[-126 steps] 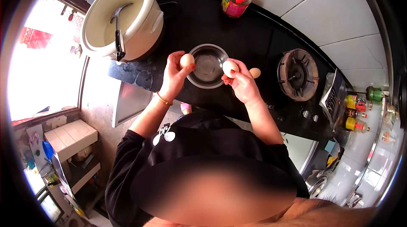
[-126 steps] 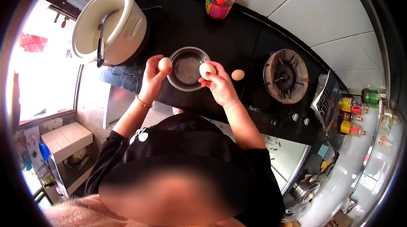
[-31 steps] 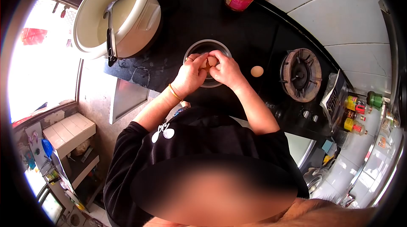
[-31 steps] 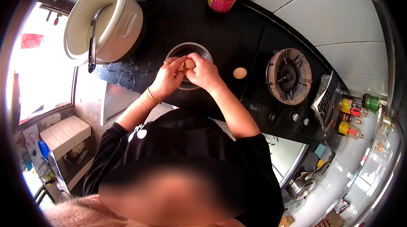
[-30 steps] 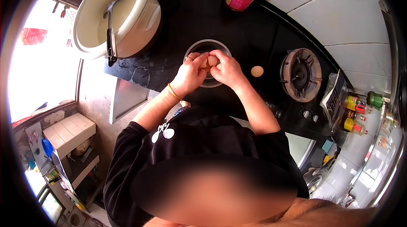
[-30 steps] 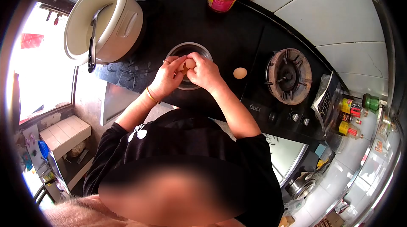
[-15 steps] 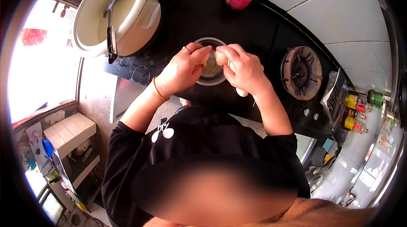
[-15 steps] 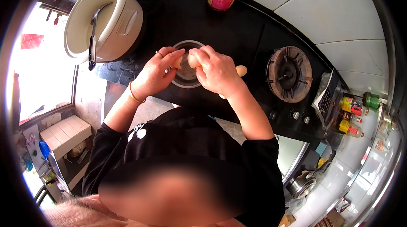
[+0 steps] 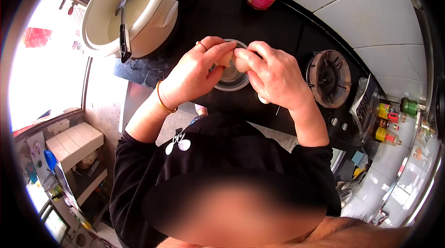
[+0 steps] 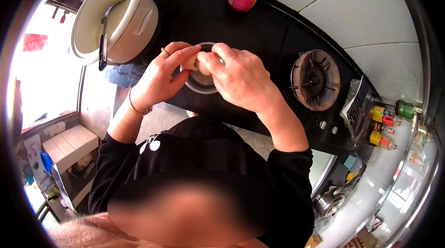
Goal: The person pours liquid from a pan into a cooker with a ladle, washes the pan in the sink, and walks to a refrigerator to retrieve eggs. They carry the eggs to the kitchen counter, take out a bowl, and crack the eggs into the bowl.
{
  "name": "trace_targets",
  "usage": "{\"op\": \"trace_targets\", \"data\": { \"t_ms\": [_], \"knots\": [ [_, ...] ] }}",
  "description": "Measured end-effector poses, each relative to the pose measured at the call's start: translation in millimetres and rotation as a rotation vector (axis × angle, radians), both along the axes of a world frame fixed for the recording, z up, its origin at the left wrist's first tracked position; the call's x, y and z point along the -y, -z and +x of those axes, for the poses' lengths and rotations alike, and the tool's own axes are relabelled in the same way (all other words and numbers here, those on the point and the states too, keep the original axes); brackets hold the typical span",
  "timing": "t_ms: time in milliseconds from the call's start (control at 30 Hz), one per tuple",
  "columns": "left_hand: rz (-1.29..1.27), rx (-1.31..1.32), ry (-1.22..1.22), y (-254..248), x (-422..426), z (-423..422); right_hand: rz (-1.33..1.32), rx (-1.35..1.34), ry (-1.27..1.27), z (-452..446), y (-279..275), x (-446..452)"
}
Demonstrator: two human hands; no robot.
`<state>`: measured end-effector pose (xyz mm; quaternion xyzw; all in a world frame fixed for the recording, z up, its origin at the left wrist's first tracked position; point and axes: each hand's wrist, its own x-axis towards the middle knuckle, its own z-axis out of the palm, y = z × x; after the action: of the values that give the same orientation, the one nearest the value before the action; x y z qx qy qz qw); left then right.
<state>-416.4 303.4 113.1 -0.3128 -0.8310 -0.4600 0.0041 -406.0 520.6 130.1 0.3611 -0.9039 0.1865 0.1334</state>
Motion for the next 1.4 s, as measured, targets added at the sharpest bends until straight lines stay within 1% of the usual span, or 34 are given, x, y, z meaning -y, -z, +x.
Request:
{"op": "trace_targets", "data": {
  "t_ms": [200,300,400,500,600,700,900,1000,1200,1300,1400],
  "knots": [
    [0.018,-0.028,-0.039,6,3,3,0.077,-0.091,-0.061,-2,-1,6],
    [-0.015,0.020,-0.037,11,7,4,0.137,-0.101,-0.058,-2,-1,9],
    [-0.026,0.047,-0.039,17,9,3,0.168,-0.171,-0.069,-8,12,11],
    [-0.013,0.061,-0.047,25,12,5,0.170,-0.129,-0.053,-8,8,13],
    [-0.009,0.060,-0.064,30,13,5,0.162,-0.056,-0.063,-11,21,8],
    [-0.006,0.055,-0.088,35,15,6,0.113,-0.043,-0.057,-10,22,11],
    [0.005,0.065,-0.096,43,17,7,0.124,0.003,-0.050,-18,26,11],
    [0.029,0.091,-0.093,44,18,8,0.065,0.012,-0.024,-18,15,13],
    [0.016,0.090,-0.106,42,21,8,-0.010,0.085,-0.007,-17,13,9],
    [0.042,0.062,-0.106,37,20,7,-0.115,0.188,0.019,-12,5,8],
    [0.140,0.039,-0.102,51,17,4,-0.378,0.251,0.016,-12,21,8]
  ]
}}
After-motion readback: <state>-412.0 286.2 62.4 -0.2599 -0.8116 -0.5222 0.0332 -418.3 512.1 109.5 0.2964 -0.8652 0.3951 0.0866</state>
